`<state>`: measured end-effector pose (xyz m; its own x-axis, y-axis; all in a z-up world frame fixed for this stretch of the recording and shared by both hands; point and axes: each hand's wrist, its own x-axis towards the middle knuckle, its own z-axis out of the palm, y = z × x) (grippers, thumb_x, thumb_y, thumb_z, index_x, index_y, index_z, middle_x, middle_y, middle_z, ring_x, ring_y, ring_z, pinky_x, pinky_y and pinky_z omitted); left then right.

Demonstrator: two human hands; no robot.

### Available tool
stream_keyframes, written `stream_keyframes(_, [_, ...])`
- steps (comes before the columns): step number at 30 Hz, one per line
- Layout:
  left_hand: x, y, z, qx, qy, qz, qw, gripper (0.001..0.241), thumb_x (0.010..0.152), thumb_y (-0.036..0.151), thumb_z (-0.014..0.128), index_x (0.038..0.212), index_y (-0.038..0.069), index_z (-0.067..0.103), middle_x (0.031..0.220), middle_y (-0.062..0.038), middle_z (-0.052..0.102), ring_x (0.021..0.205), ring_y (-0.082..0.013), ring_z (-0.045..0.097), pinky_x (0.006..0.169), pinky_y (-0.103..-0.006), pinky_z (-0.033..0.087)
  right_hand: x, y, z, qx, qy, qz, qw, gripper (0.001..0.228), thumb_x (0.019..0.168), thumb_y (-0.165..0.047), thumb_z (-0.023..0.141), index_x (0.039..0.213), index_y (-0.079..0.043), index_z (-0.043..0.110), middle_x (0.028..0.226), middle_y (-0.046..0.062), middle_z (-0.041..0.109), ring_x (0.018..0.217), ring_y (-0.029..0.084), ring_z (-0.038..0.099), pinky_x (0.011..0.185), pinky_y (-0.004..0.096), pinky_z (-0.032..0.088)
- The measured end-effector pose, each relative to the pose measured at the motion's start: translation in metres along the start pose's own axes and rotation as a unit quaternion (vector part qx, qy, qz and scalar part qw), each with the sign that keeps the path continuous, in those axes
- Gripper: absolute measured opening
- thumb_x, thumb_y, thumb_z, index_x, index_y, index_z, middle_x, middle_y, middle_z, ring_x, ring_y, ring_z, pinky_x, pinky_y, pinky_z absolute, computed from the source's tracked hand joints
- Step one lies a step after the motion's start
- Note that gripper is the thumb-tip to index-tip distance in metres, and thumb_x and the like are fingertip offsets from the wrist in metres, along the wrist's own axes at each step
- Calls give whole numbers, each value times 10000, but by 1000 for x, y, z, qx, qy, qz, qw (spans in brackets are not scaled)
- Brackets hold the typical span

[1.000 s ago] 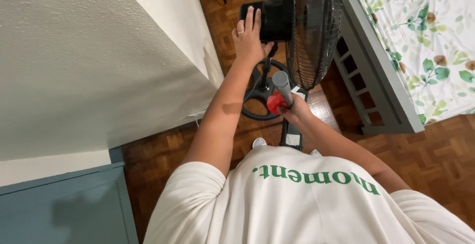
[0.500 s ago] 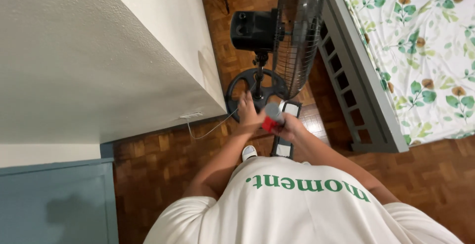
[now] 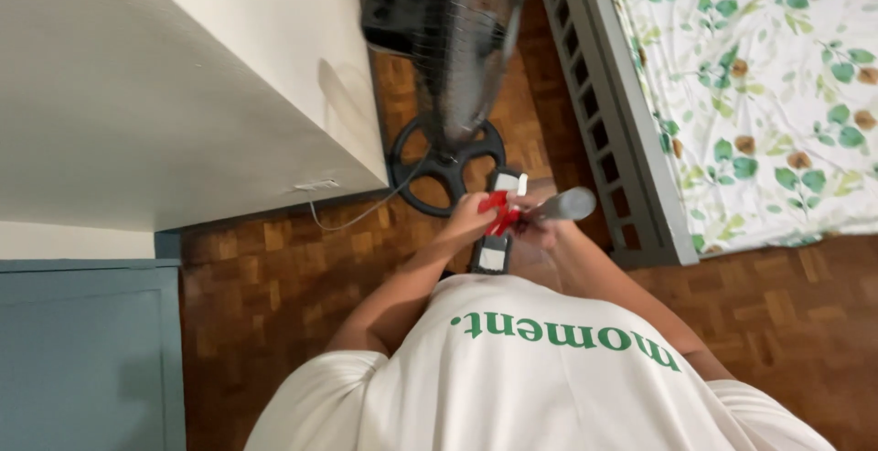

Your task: The recorder uses a spray bottle and a flat mop to clean a wooden parquet floor in a bedroom.

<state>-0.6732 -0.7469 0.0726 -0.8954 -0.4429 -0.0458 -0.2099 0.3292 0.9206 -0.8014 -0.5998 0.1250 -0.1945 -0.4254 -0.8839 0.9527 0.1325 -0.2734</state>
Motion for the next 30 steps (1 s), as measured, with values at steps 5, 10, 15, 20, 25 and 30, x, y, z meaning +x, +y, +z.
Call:
stream_keyframes(5, [20, 28, 55, 10, -17, -59, 998, 446, 778, 366, 793, 1147, 123, 724, 1026, -118, 710, 945, -296, 728, 774, -380, 588, -71, -21, -40, -26, -47, -79, 995, 428, 851, -335, 834, 1067, -80, 567, 932, 67, 537, 844, 232, 598, 665, 412, 619])
stream_keyframes(10, [39, 46, 92, 7, -23, -85, 996, 504, 823, 384, 793, 1249, 134, 690, 1173, -114, 649, 1081, -289, 689, 903, -372, 571, -132, -34, -56, -47, -33, -87, 995, 466, 880, -266, 823, 1073, -53, 456, 984, 58, 447, 919, 238, 545, 713, 382, 576])
stream_keyframes(15, [37, 64, 110, 16, -29, -108, 994, 470, 848, 328, 774, 1269, 143, 678, 1248, -100, 638, 1073, -275, 709, 909, -389, 589, -120, -33, -79, -79, 41, -160, 983, 339, 774, -132, 884, 940, -33, 605, 856, 56, 491, 779, 255, 616, 631, 441, 614])
stream_keyframes(20, [41, 81, 88, -2, -52, -102, 993, 491, 871, 332, 749, 1286, 86, 654, 1301, -180, 603, 1100, -341, 694, 938, -417, 578, -90, -57, -81, -114, 28, -130, 985, 353, 825, -160, 833, 1036, -40, 576, 890, 50, 467, 748, 257, 627, 606, 442, 578])
stream_keyframes(25, [72, 51, 87, -28, -52, -126, 990, 529, 865, 375, 763, 1280, 68, 652, 1322, -196, 580, 1062, -354, 706, 906, -419, 594, -61, -92, -90, -89, 32, -135, 986, 332, 816, -97, 831, 1015, -14, 579, 883, 60, 490, 735, 255, 654, 634, 444, 594])
stream_keyframes(30, [109, 22, 83, -29, -50, -116, 991, 534, 859, 384, 782, 1288, 91, 657, 1318, -178, 580, 1037, -325, 719, 847, -372, 607, -94, -137, -47, -72, 37, -136, 987, 403, 838, -143, 825, 1079, -20, 527, 930, 55, 476, 877, 244, 621, 772, 387, 575])
